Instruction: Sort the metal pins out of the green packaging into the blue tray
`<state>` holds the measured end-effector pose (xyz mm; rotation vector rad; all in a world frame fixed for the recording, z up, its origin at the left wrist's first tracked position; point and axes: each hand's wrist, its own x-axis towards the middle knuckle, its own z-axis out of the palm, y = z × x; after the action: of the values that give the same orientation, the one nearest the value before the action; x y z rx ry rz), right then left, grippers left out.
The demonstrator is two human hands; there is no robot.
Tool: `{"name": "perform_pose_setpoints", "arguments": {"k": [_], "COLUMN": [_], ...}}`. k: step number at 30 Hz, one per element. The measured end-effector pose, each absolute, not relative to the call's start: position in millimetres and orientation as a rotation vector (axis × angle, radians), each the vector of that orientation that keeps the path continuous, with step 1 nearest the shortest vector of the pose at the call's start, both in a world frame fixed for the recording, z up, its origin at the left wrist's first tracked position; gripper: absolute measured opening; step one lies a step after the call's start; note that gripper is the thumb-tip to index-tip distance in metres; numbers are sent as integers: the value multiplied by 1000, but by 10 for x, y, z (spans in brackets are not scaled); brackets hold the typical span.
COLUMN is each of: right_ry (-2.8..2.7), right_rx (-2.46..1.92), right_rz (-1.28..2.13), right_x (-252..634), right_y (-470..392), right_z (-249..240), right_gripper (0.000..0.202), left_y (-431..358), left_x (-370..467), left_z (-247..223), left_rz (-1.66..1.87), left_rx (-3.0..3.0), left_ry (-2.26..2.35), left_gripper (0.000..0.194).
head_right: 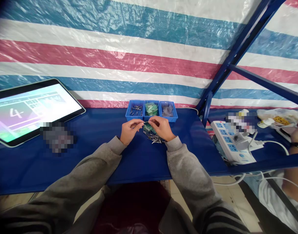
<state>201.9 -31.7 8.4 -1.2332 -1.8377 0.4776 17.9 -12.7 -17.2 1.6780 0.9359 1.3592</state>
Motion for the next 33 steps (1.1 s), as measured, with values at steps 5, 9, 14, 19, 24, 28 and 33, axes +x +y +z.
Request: {"name": "perform_pose_setpoints", "arguments": {"k": [5, 9, 14, 19, 24, 28, 33], "right_ry": [-1813, -1812, -1750, -1784, -1832, -1840, -1795], "right_rx": [-1266, -1272, -1197, -1207, -1246, -1285, -1220], "right_rz": [498, 539, 597, 604, 569, 554, 611], "right_x": [2018, 2029, 2024, 1996, 1974, 1958, 1962], "right_y": [-349, -392, -374, -359, -366, -363, -353], "right_z": [99, 81, 7, -11, -4, -11, -30], "right_gripper": [36, 39, 33, 31, 35, 38, 33], "left_y": [-122, -126, -128, -117, -113, -96, -80], "left_x": [188, 197, 188, 171, 172, 173, 165], "left_z": [-172, -179, -173, -170, -166, -187, -208], "left_rz": [1366, 1375, 1383, 1378, 1360, 1354, 1351], "left_rx": [1651, 1699, 1749, 1733, 1720, 1781, 1809], "left_ry": [869, 902, 963, 972, 945, 945, 975], "left_gripper": [30, 31, 32, 34, 32, 28, 26]}}
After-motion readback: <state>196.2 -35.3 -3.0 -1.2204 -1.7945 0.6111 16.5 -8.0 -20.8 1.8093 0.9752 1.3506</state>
